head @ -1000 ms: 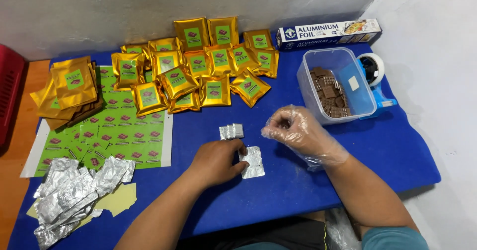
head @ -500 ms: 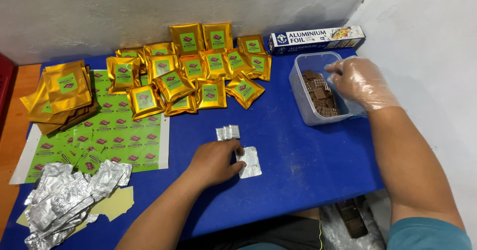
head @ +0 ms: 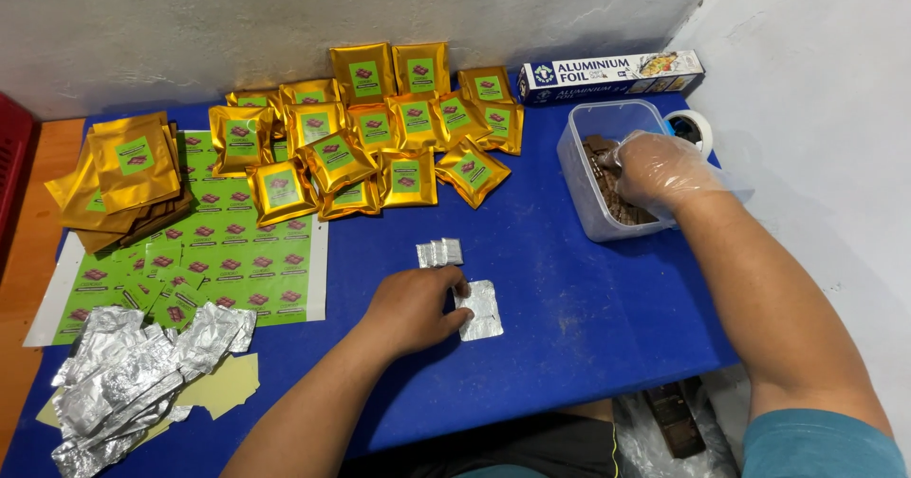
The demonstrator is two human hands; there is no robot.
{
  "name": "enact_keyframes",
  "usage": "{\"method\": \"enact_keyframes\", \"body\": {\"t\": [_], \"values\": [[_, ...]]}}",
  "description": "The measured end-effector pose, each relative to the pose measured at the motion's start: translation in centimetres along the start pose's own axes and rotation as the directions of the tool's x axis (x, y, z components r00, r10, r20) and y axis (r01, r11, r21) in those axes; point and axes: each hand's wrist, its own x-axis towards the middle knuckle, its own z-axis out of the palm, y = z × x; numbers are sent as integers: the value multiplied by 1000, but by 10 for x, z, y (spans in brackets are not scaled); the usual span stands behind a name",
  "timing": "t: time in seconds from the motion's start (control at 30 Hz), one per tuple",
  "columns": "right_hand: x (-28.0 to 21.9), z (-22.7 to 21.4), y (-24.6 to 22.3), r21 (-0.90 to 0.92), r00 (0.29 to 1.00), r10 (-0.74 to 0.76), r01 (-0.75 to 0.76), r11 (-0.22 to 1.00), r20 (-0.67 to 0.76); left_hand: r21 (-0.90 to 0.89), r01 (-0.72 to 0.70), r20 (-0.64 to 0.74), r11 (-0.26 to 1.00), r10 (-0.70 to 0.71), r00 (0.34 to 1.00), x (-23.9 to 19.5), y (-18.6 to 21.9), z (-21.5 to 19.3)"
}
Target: Wrapping small food bars in aluminum foil and placing them into gold-colored pouches at a packaging station.
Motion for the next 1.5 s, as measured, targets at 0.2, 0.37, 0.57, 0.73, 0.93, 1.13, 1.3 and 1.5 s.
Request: {"method": "enact_keyframes", "body": {"t": [0.2,0.37,0.57,0.73,0.93,1.13,1.3,1.5], "values": [[9,8,3,32,999,21,-22,999,34,-7,-7,5,1000,7,1000,0,1,-1],[-1,-2,10,30,998,-20,19,999,52,-11,-11,-2,1000,11,1000,0,1,-2],[1,-3,25,38,998,12,-14,999,66,36,5,44,999,-7,999,6,-7,7],[-47,-33,-4,266,977,-116,161,950,-177,59,15,52,998,-18,998,9,-11,13],[-83,-13,-77,746,880,-400,444,496,-257,-2,-26,14,1000,26,1000,0,-4,1],[-62,16,-120,757,803,-596,389,525,1,-1,-18,5,1000,18,1000,0,-6,0],[-55,38,-123,807,796,-601,312,501,65,-34,-40,13,999,41,999,0,-8,-1],[-56,44,-119,742,791,-605,352,570,89,-50,-62,21,997,63,998,-3,-7,-6]]}}
